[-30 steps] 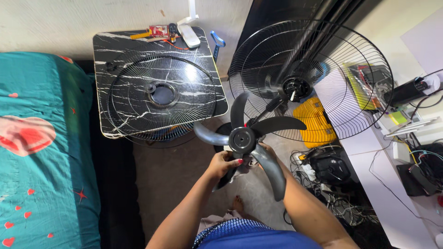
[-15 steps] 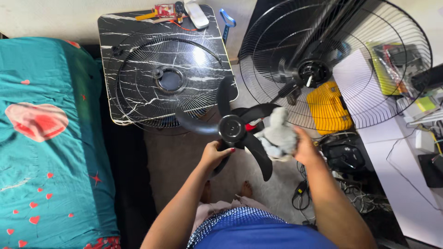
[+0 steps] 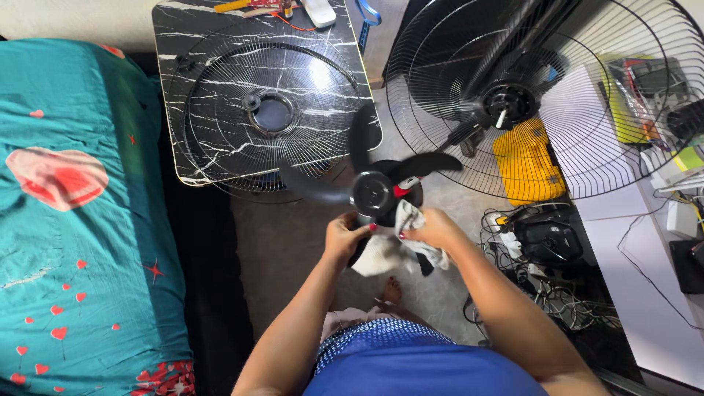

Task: The person cleans the fan blades with a cloth, then reattaches the blades to the fan motor. They secure the blades with a nut and reattach the front grill to complete the reassembly.

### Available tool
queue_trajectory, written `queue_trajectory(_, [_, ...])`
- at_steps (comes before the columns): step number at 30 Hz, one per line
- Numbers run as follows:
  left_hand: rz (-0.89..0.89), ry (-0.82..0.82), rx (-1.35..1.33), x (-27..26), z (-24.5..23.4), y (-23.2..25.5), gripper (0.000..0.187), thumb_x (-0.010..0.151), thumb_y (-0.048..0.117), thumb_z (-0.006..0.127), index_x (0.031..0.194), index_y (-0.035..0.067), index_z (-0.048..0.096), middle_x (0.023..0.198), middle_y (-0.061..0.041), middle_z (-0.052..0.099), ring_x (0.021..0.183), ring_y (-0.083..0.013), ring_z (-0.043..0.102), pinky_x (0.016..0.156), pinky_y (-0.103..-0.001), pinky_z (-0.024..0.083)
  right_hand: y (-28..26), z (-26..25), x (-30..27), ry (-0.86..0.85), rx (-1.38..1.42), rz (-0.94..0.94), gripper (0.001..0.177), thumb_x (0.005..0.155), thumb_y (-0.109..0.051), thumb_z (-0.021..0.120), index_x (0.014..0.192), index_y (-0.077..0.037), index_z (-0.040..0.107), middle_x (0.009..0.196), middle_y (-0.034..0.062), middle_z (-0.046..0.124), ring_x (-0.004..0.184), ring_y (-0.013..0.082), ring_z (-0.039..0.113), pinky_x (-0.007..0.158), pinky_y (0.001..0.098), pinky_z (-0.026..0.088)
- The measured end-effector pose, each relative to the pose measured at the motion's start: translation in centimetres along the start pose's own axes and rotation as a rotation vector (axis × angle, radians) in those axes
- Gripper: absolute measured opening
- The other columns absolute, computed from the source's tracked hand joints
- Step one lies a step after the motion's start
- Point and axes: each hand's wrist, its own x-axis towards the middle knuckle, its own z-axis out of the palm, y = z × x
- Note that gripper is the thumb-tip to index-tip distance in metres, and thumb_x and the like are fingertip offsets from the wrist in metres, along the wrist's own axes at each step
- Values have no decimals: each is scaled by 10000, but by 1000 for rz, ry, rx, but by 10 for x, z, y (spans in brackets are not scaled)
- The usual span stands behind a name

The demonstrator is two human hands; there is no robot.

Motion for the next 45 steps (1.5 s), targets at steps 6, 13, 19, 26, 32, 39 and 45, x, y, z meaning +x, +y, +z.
queue_trajectory(6, [2,58,-83,9,-16,15,491,754,82,862,1166,-118,683,995,-137,767,856,-176,717,791,-313,577,67,10,-12,-67,89,-156,340,786,-205,805,1080,-51,731,928,105,791,833,192,730,814,354,572])
queue_trajectory(13, [280,111,487,6,-40,46,541,751,224,900,1173,-62,719,1141,-177,748,1072,-261,706,900,-368,526,135,-40,-28,258,209,172,519,866,-265,763,1308,-59,586,1135,119,722,986,205,696,851,367,558])
queue_trajectory(19, [-15,34,595,-16,2,47,515,717,375,839,1130,78,756,1027,-140,791,954,-273,771,864,-385,566,70,-36,5,454,466,-95,586,904,-171,725,1321,-18,342,1246,133,522,1080,213,605,838,368,566])
queue_trajectory(26, [-28,-15,677,-29,42,44,508,669,389,851,1057,76,752,1014,-146,770,977,-315,732,857,-417,537,-61,36,15,675,-221,-528,299,779,-88,785,1069,-80,715,1073,123,616,993,354,621,869,465,506])
queue_trajectory(32, [-110,118,563,-20,23,44,465,649,352,854,1012,79,754,966,-116,789,920,-264,760,829,-389,556,-69,33,-19,494,-410,-890,332,795,-52,701,1114,-139,740,1047,96,645,951,334,626,833,460,500])
queue_trajectory(39, [-61,-6,569,-21,7,43,435,677,348,842,1007,74,773,903,-114,790,818,-241,764,762,-371,559,13,30,-8,217,-214,-676,346,812,-10,699,1109,-169,776,1016,96,652,922,287,672,787,394,548])
queue_trajectory(45, [-78,0,608,-25,-31,52,501,673,376,865,1058,71,768,943,-117,801,869,-240,779,802,-358,570,86,-21,23,481,180,12,349,934,-59,683,1280,-17,664,1068,144,713,908,221,680,810,356,543])
